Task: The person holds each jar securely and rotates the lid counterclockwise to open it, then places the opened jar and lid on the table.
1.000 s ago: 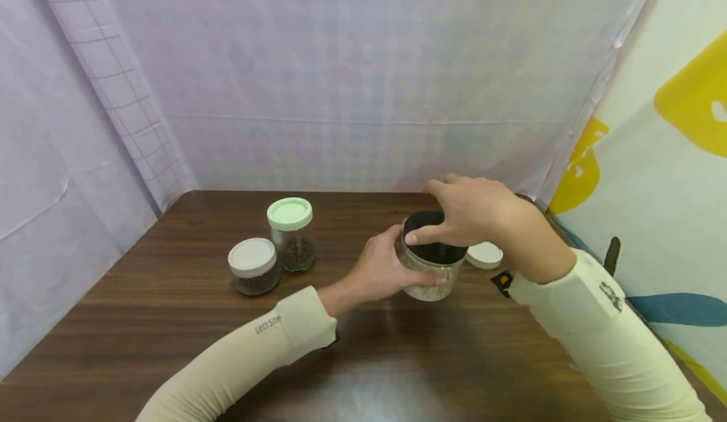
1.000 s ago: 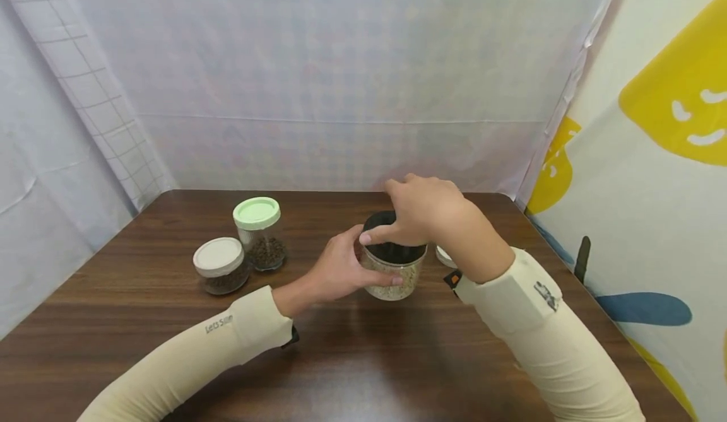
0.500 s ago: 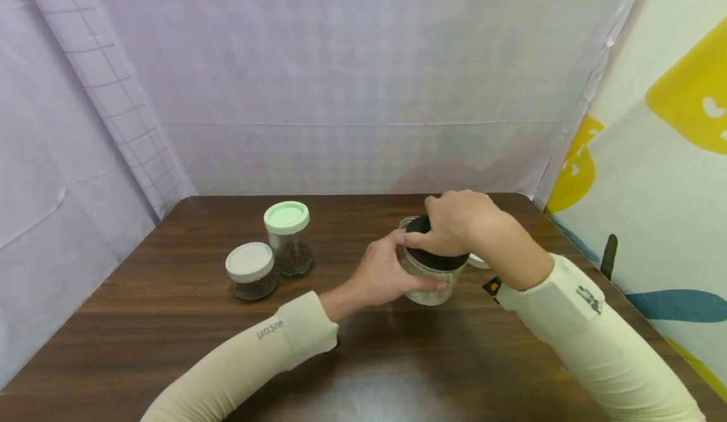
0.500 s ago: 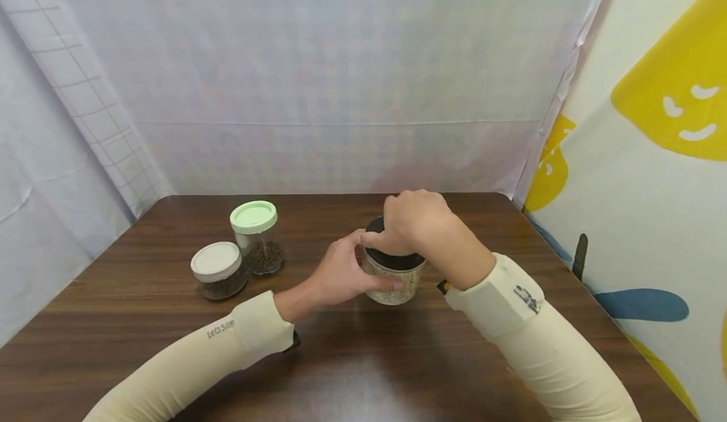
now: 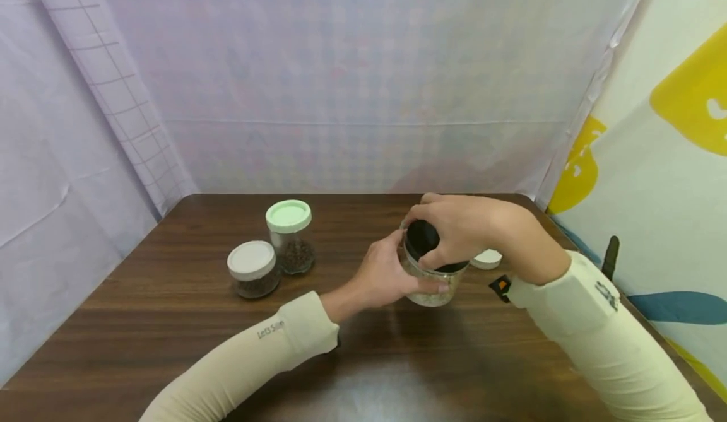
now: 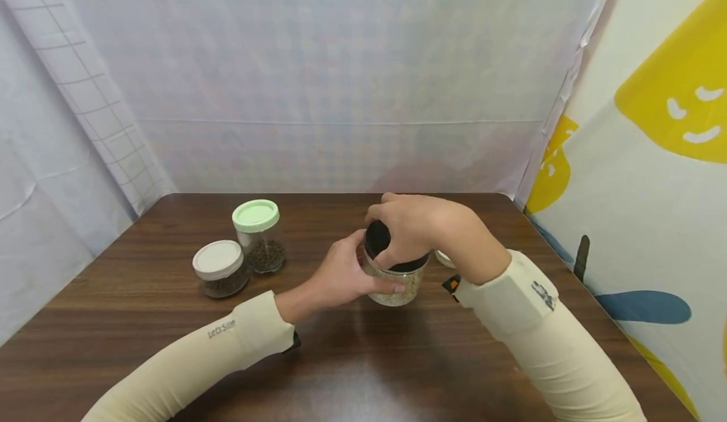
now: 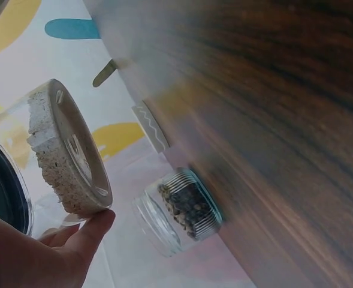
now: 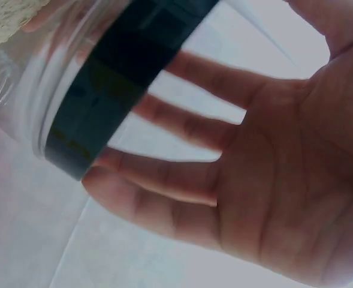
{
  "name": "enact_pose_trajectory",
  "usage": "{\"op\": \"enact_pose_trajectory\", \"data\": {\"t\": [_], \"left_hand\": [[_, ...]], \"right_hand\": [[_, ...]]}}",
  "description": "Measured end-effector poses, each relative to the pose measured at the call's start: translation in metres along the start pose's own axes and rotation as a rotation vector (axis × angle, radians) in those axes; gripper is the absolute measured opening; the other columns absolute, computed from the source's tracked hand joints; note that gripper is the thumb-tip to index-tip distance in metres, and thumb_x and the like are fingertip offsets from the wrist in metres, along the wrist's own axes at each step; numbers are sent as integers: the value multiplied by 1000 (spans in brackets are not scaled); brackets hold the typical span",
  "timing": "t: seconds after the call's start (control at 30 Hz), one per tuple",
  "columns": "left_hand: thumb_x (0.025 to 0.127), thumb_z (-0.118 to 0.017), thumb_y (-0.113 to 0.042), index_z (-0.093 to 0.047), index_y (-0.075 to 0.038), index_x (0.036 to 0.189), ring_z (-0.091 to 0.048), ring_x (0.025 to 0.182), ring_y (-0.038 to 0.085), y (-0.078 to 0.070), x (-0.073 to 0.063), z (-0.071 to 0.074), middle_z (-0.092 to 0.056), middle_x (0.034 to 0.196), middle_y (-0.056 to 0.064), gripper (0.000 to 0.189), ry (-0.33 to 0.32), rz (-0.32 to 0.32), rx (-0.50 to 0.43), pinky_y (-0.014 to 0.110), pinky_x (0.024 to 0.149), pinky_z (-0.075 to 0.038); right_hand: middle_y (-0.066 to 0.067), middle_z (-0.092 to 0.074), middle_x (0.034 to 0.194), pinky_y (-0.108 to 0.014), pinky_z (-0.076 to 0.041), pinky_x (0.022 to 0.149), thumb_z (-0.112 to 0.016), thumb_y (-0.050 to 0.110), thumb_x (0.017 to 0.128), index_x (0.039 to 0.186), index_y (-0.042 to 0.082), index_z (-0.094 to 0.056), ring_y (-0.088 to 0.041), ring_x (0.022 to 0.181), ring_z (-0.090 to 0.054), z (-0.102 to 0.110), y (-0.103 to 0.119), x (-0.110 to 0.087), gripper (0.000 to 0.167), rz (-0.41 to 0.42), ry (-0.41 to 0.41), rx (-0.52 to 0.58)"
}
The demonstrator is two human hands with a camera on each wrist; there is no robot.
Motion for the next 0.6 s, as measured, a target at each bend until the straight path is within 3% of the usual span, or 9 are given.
{"op": "enact_pose_trajectory", "data": {"t": [0.2,0.37,0.5,0.6], "left_hand": [[69,-91,-51,-52,-26,137,-62,108,5,-4,0,-1,-63,124,-12,82,-7,-30,-18,28,89,-54],[68,-92,-49,-51,-28,137,-61,109,5,-4,1,-2,-61,125,-12,83,-9,-37,-28,28,90,-54],[68,-92,-49,-55,-26,133,-62,107,5,-4,2,-1,-63,121,-12,79,-9,-33,-27,29,90,-54],[70,-91,-48,-55,-23,133,-63,107,5,-4,3,-1,-64,121,-11,76,3,-33,-40,29,90,-55]], "right_hand": [[2,-55,134,-37,-53,92,-87,10,74,136,19,-61,-20,113,-59,4,9,-7,67,177,14,27],[5,-53,137,-38,-53,95,-88,-2,67,134,23,-62,-20,117,-58,5,11,-8,76,219,27,58],[5,-53,139,-39,-53,97,-92,7,69,136,21,-59,-20,120,-57,5,10,-8,76,215,34,75],[1,-49,146,-41,-52,98,-89,28,78,143,20,-54,-22,124,-56,7,8,-6,74,175,34,82]]}}
Point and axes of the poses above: each hand's wrist, its own x-axis towards the middle knuckle, its own z-axis out of the back of the hand, y = z × x, the point moved 6 cm from there along x, towards the middle knuckle
